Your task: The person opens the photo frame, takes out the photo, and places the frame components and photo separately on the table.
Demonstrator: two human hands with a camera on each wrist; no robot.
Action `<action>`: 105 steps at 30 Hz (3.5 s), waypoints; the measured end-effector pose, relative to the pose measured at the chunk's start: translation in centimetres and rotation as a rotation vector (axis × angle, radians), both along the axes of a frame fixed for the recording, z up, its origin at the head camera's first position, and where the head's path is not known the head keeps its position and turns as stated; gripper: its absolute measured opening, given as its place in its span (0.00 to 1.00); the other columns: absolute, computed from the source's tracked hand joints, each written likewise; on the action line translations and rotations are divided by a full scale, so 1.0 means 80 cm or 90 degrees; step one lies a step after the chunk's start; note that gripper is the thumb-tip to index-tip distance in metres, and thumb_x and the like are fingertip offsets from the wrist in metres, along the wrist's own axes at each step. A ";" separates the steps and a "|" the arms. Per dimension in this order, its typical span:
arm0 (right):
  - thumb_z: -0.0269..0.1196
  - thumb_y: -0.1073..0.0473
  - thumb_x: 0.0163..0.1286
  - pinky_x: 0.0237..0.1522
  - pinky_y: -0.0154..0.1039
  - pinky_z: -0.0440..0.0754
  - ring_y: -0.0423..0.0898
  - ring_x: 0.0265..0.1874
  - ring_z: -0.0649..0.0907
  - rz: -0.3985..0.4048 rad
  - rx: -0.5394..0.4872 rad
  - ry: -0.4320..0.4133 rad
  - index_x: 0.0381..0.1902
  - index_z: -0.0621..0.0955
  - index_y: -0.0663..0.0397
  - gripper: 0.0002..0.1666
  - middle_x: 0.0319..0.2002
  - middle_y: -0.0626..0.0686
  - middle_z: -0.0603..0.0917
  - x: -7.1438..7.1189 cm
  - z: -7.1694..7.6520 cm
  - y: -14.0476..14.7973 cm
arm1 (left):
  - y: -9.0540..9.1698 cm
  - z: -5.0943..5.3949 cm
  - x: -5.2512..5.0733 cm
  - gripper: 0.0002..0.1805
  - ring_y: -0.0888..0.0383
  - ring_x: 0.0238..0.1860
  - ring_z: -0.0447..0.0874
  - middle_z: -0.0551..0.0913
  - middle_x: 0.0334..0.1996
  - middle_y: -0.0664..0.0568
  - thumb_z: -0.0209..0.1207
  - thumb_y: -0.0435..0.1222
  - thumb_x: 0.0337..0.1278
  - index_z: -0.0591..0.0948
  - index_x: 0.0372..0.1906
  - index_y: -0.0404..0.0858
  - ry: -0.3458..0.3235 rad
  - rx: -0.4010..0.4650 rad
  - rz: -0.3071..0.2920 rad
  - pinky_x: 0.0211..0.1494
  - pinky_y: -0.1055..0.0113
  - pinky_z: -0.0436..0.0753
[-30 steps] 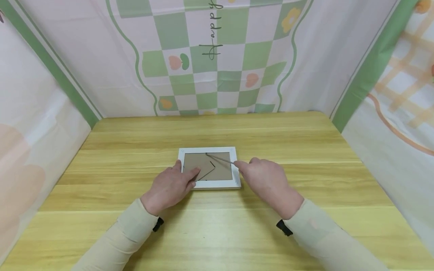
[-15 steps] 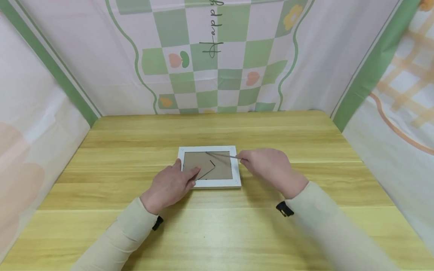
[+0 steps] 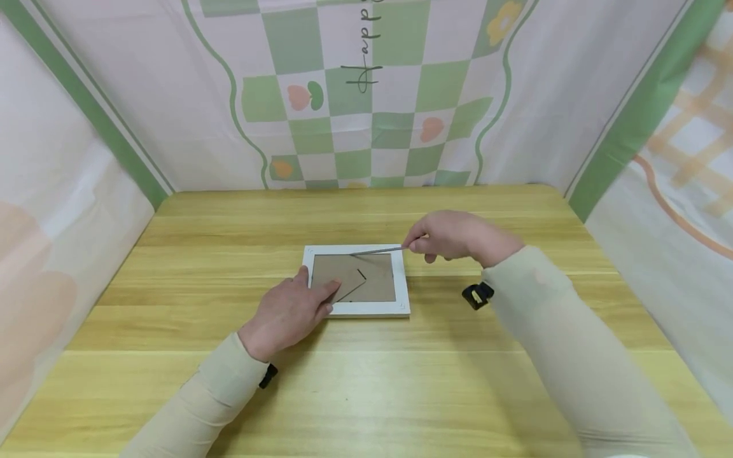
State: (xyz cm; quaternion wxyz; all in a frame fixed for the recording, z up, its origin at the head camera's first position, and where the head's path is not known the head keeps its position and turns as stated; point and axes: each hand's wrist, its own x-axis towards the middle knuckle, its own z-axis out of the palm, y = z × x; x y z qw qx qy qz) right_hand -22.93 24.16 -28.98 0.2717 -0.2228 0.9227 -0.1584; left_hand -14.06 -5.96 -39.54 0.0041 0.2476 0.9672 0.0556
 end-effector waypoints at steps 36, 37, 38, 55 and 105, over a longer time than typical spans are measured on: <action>0.57 0.54 0.80 0.24 0.45 0.81 0.55 0.54 0.89 -0.003 0.100 0.325 0.65 0.84 0.39 0.20 0.58 0.52 0.89 0.090 -0.041 -0.002 | 0.001 0.001 0.002 0.22 0.31 0.45 0.88 0.76 0.62 0.20 0.57 0.50 0.78 0.80 0.70 0.53 0.015 0.000 0.007 0.27 0.50 0.85; 0.57 0.54 0.80 0.19 0.43 0.77 0.54 0.49 0.90 -0.008 0.103 0.330 0.66 0.84 0.39 0.20 0.56 0.52 0.89 0.092 -0.043 -0.003 | 0.001 0.001 0.002 0.22 0.31 0.46 0.88 0.76 0.62 0.20 0.57 0.50 0.78 0.80 0.70 0.53 0.014 0.000 0.007 0.28 0.49 0.86; 0.58 0.54 0.80 0.15 0.41 0.72 0.52 0.44 0.90 -0.014 0.104 0.337 0.66 0.84 0.38 0.20 0.52 0.53 0.91 0.094 -0.045 -0.004 | 0.001 0.001 0.002 0.22 0.31 0.46 0.88 0.76 0.62 0.20 0.57 0.50 0.78 0.80 0.70 0.53 0.013 0.000 0.008 0.28 0.49 0.86; 0.65 0.57 0.74 0.12 0.37 0.66 0.37 0.19 0.79 0.009 0.061 0.464 0.60 0.87 0.40 0.18 0.16 0.41 0.77 0.102 -0.069 -0.006 | 0.000 -0.001 0.001 0.22 0.31 0.46 0.88 0.76 0.62 0.19 0.57 0.49 0.77 0.80 0.70 0.52 0.016 0.013 0.006 0.30 0.47 0.87; 0.56 0.56 0.82 0.26 0.39 0.76 0.42 0.29 0.80 -0.007 0.027 -0.044 0.63 0.84 0.54 0.19 0.42 0.51 0.88 -0.023 0.020 -0.012 | 0.001 0.001 0.000 0.23 0.30 0.49 0.88 0.76 0.63 0.20 0.57 0.49 0.77 0.79 0.71 0.52 0.004 0.009 0.007 0.34 0.44 0.88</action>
